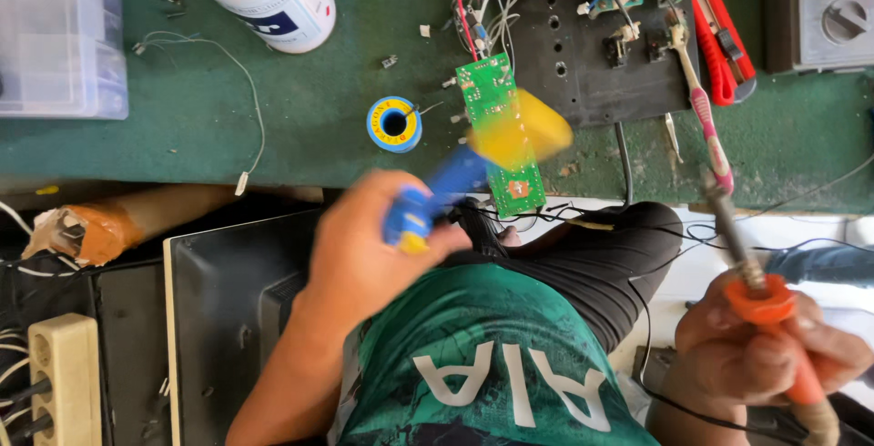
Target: The person holds a green circuit board and uses a soldering iron to apply heat to various points on the board. They feed solder wire into the joints and use a blue and yellow desoldering pump to remove excess solder from the board.
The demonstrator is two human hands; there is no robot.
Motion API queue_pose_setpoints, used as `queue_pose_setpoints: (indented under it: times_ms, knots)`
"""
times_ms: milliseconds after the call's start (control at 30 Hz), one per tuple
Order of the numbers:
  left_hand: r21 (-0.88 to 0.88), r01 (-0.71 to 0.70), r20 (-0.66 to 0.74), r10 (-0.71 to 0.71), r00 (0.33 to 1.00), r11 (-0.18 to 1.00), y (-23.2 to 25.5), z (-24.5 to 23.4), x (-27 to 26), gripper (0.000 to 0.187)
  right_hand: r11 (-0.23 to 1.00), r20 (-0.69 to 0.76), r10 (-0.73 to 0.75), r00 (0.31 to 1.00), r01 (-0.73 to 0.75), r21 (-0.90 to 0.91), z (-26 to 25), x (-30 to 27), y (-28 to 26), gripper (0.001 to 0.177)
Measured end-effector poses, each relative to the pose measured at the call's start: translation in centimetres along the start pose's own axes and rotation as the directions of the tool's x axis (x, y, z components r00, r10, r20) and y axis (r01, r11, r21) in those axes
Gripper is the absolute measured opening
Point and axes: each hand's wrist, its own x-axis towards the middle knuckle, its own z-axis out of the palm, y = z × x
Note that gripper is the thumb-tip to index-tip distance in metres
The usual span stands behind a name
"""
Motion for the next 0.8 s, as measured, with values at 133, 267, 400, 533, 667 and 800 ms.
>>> queue_pose_setpoints:
  times_ms: [133,267,400,533,667,800]
  knots:
    - [-0.201,0.165,-0.299,-0.221,0.928,0.965,-0.3,-1.1,2.2,0.058,0.997,-0.066,-0.049,0.997,0.053,0.060,-0.4,-2.3,2.9,0.040]
    - [-0.107,0.168,-0.302,-0.193,0.933,0.980,-0.8,-0.5,4.1,0.062,0.911,0.307,-0.138,0.942,-0.001,0.412,1.5,-1.7,2.9,0.020]
    - [-0.145,0.120,-0.325,-0.161,0.932,0.982,-0.4,-0.2,4.1,0.052,0.912,0.286,-0.075,0.955,-0.050,0.407,2.6,-2.7,2.3,0.023]
    - [-0.495,-0.127,-0.288,-0.025,0.957,0.860,-1.5,0.2,2.5,0.056,0.926,0.314,-0.037,0.949,-0.085,0.367,2.5,-2.6,1.6,0.022]
    - [-0.330,-0.142,-0.198,0.079,0.977,0.933,-0.8,0.6,0.1,0.065,0.915,0.408,-0.044,0.912,-0.128,0.384,2.4,-2.6,0.9,0.022]
    - [-0.180,-0.234,-0.098,0.220,0.971,0.955,1.7,0.1,0.9,0.054,0.920,0.499,-0.045,0.866,-0.158,0.359,2.8,-1.9,-0.6,0.016]
